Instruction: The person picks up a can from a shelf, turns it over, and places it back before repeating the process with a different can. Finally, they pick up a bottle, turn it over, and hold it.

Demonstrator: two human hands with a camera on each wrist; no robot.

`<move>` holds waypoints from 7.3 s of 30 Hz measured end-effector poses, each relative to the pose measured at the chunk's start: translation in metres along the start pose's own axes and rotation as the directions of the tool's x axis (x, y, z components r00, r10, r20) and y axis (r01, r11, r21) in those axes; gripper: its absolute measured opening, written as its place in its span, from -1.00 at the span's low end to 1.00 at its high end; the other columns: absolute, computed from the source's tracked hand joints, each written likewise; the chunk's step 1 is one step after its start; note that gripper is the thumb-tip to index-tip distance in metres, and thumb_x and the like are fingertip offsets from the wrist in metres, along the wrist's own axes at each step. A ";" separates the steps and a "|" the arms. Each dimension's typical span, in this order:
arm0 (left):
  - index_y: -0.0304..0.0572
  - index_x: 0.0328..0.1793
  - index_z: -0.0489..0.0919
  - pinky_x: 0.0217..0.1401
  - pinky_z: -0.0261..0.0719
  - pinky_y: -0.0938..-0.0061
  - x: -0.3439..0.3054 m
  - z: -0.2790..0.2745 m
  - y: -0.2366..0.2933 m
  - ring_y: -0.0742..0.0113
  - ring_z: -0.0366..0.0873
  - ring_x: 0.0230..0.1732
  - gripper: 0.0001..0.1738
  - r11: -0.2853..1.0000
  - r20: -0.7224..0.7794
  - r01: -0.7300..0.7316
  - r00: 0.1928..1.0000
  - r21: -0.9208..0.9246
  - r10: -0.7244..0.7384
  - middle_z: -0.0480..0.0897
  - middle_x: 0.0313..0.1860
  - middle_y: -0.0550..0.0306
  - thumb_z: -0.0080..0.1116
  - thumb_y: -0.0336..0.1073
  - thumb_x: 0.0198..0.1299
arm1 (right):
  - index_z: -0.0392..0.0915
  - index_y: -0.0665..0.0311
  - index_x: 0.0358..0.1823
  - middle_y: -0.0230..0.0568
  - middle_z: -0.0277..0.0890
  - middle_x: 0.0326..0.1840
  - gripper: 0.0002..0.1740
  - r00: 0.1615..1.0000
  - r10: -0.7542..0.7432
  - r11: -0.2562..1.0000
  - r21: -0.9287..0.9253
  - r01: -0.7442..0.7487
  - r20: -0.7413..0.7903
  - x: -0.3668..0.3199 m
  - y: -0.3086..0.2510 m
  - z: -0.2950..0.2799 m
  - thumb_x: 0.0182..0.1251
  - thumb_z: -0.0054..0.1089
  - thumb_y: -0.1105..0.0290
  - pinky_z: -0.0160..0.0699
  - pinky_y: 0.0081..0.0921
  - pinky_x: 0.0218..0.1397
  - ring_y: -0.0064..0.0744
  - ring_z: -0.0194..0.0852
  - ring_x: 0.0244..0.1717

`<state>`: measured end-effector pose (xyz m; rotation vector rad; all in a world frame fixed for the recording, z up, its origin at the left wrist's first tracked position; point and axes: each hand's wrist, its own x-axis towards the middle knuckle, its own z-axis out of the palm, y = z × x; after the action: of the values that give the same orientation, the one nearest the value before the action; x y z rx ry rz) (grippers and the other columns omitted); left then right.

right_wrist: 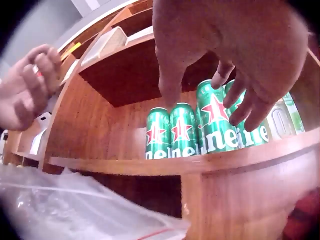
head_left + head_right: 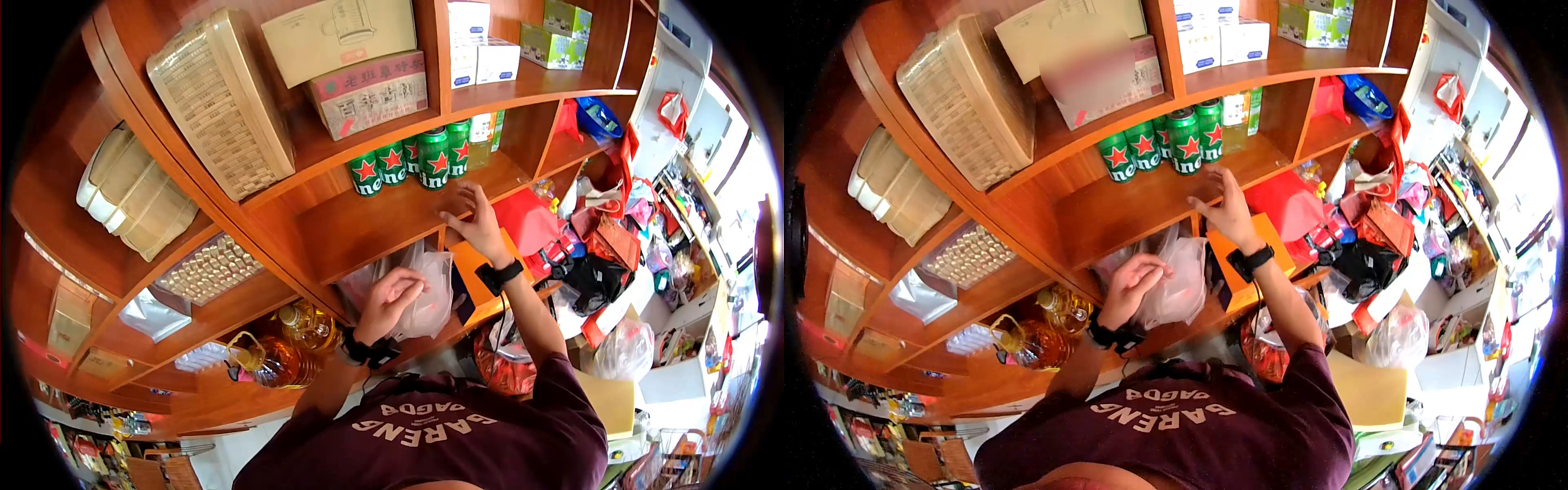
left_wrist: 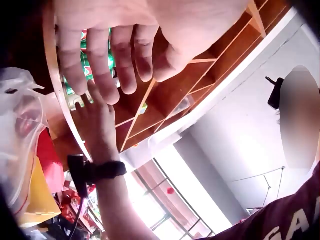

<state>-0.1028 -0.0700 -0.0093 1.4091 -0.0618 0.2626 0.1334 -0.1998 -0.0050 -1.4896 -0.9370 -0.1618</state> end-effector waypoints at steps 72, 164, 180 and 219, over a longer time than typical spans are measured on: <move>-0.29 0.51 0.35 0.50 0.34 0.25 -0.082 0.113 -0.036 0.12 0.45 0.43 -0.14 0.990 -0.115 0.106 0.989 0.095 -0.095 0.51 0.38 -0.09 0.45 -0.22 0.09 | 0.47 0.28 0.15 -0.24 0.61 0.05 -0.24 0.890 0.250 0.723 0.537 -0.434 0.382 -0.210 -0.093 -0.012 -0.08 0.74 0.29 0.57 -0.39 0.19 -0.44 0.58 0.04; -0.35 0.51 0.30 0.47 0.40 0.30 -0.687 -0.179 0.093 0.20 0.58 0.30 -0.06 0.932 -0.952 0.342 -0.226 0.123 0.208 0.66 0.19 -0.11 0.58 -0.32 0.03 | 0.58 0.34 0.02 -0.26 0.70 -0.16 -0.40 -0.160 -0.616 0.635 0.366 -0.680 0.771 -0.428 -0.427 0.674 0.01 0.66 0.21 0.65 -0.45 -0.01 -0.49 0.67 -0.12; -0.36 0.28 0.48 0.13 0.62 0.43 -0.723 -0.268 0.111 0.46 0.58 0.03 -0.41 0.952 -0.943 0.278 -0.261 0.131 0.206 0.69 0.02 0.11 0.46 -0.44 0.13 | 0.51 0.31 0.17 -0.24 0.63 0.08 -0.35 -0.357 -0.599 0.711 0.271 -0.649 0.717 -0.429 -0.441 0.778 0.09 0.63 0.26 0.57 -0.41 0.21 -0.42 0.60 0.10; -0.35 0.46 0.34 0.44 0.42 0.31 -0.979 -0.385 0.156 0.20 0.47 0.35 -0.11 0.999 -0.999 0.014 -0.028 0.038 0.039 0.48 0.34 -0.02 0.54 -0.49 -0.04 | 0.41 0.34 0.25 -0.26 0.57 0.06 -0.25 -0.270 -0.463 0.721 0.182 -0.669 0.844 -0.573 -0.580 0.945 0.11 0.65 0.25 0.58 -0.44 0.19 -0.46 0.56 0.07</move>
<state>-1.1294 0.1866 -0.1159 0.8999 1.2331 1.3209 -1.0073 0.2999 -0.0848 -0.5206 -1.8114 1.9134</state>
